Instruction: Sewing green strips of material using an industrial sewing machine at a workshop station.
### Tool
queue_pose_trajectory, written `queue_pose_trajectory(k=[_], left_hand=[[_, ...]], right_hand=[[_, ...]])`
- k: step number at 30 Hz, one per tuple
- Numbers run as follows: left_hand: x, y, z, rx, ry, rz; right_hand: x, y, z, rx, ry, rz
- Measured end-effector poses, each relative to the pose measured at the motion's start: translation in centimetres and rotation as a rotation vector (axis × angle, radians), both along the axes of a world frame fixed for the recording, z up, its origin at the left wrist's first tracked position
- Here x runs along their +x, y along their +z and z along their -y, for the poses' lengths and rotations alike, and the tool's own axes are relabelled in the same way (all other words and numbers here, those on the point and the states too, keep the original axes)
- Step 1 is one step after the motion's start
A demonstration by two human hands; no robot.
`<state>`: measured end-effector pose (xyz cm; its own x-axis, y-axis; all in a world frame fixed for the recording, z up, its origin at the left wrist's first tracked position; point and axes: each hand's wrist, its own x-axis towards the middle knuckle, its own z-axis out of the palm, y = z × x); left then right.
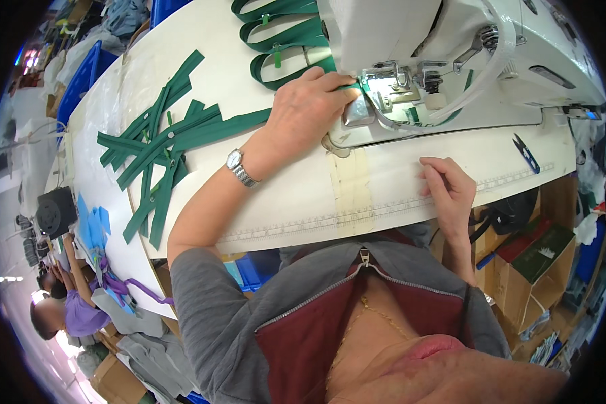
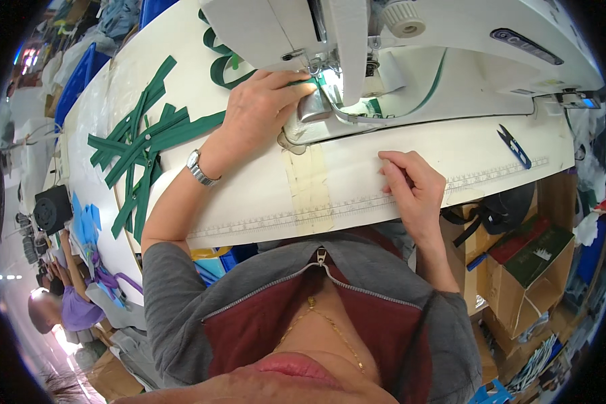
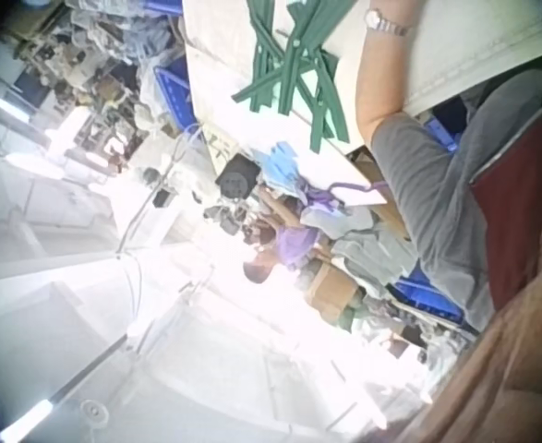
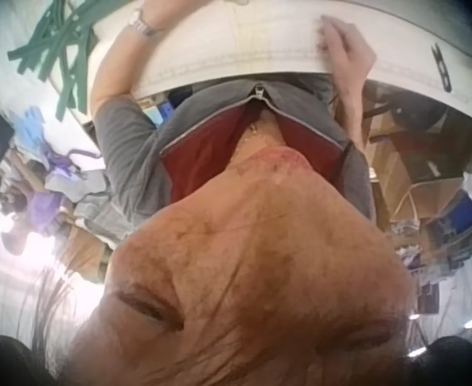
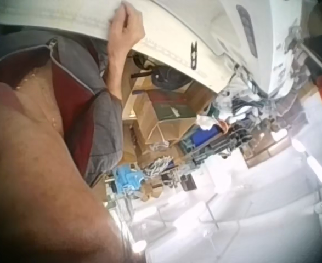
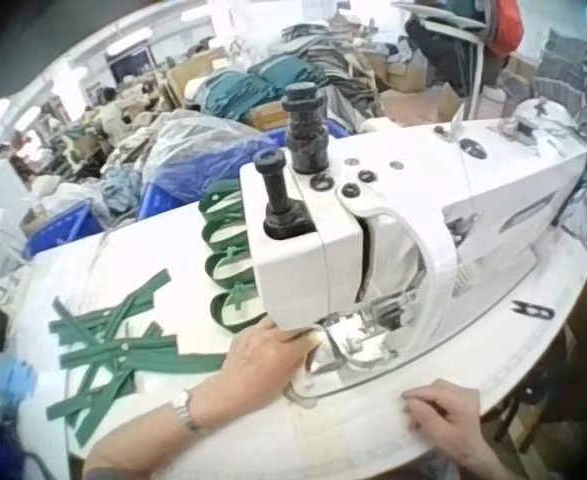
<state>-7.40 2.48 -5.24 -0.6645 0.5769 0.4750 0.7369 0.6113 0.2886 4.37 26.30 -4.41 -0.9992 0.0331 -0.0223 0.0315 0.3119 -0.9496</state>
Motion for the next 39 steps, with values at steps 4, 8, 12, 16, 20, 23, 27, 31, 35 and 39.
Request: queue_pose_trajectory(k=[4,8,12,16,20,23,27,31,35,39], left_hand=[[0.1,0.9,0.6,-0.082,0.064,0.051],[0.7,1.6,3.1,-0.236,0.172,-0.062],[2.1,3.4,6.6,-0.355,0.476,-0.077],[4.2,6.3,7.2,0.393,0.256,0.728],[6.0,6.1,3.5,1.136,-0.012,1.2],[6.2,5.8,3.4,1.317,-0.034,1.16],[6.4,4.4,5.4,1.227,0.035,1.079],[7.5,3.2,5.4,0.47,0.246,0.297],[6.6,1.7,2.9,-0.01,0.041,-0.318],[3.6,0.5,2.0,0.024,-0.135,-0.28]], right_hand=[[0.1,-0.2,0.2,-0.037,-0.004,0.003],[0.4,-0.1,0.2,-0.034,0.013,-0.005],[0.4,0.5,0.9,-0.084,0.025,0.028],[-0.6,1.0,5.1,-0.199,0.305,0.019],[-0.7,0.8,10.3,-0.569,0.438,0.158],[-0.5,1.0,9.1,-0.55,0.502,0.471],[0.3,0.7,6.8,-0.502,0.29,0.35],[-2.2,0.7,5.5,-0.644,0.299,0.471],[-5.3,0.2,5.5,-0.691,0.432,0.639],[-5.7,1.8,5.2,-0.512,0.444,0.606]])
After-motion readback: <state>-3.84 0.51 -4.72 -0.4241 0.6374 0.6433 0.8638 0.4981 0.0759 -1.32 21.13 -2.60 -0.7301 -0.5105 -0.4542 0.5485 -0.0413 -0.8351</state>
